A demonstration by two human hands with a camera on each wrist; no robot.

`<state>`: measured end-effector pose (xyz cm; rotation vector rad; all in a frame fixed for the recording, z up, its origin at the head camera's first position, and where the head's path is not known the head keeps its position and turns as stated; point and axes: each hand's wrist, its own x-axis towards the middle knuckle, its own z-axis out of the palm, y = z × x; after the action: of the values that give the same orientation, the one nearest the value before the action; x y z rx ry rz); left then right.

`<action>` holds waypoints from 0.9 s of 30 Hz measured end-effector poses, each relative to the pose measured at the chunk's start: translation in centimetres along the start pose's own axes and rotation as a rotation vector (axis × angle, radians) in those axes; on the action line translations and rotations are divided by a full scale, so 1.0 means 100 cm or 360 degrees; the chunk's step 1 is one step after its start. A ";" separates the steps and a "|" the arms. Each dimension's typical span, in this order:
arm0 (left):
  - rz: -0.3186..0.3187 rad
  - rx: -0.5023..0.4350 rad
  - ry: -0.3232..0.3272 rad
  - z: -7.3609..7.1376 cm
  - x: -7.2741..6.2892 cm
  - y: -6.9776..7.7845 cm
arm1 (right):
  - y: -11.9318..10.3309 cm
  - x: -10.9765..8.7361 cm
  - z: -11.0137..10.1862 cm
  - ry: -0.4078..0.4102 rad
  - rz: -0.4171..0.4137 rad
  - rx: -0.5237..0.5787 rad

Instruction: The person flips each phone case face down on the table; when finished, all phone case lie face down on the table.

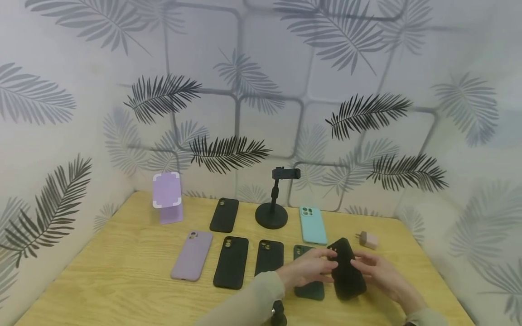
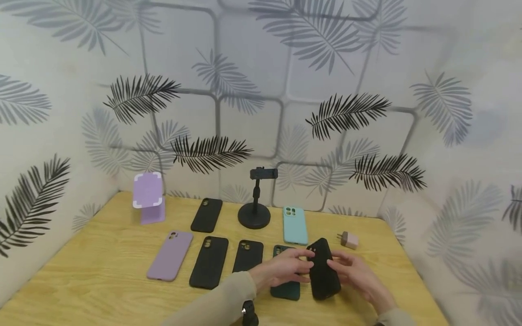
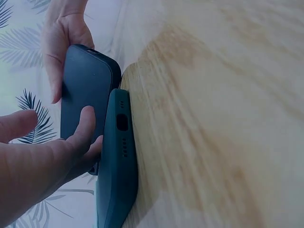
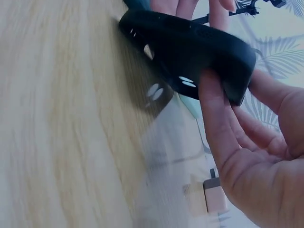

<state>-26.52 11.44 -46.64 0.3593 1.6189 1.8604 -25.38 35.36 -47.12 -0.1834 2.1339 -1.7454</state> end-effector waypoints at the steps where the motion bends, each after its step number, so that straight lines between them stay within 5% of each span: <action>1: -0.0002 0.0000 0.0003 -0.001 0.000 0.000 | 0.001 -0.001 0.000 0.0023 -0.0004 -0.0028; 8: -0.0017 0.0010 -0.0027 -0.002 0.001 0.000 | 0.005 -0.011 -0.001 0.0268 0.0030 -0.0329; 18: -0.0018 0.0057 -0.0028 -0.004 0.002 0.003 | 0.003 -0.015 -0.003 0.0204 0.0062 -0.0497; 27: -0.0031 0.0061 -0.0030 -0.007 0.002 0.002 | 0.007 -0.012 -0.005 0.0144 0.0095 -0.0473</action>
<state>-27.18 10.99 -46.60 0.3750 1.6414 1.8083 -24.32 36.38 -47.45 -0.1193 2.4316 -1.4217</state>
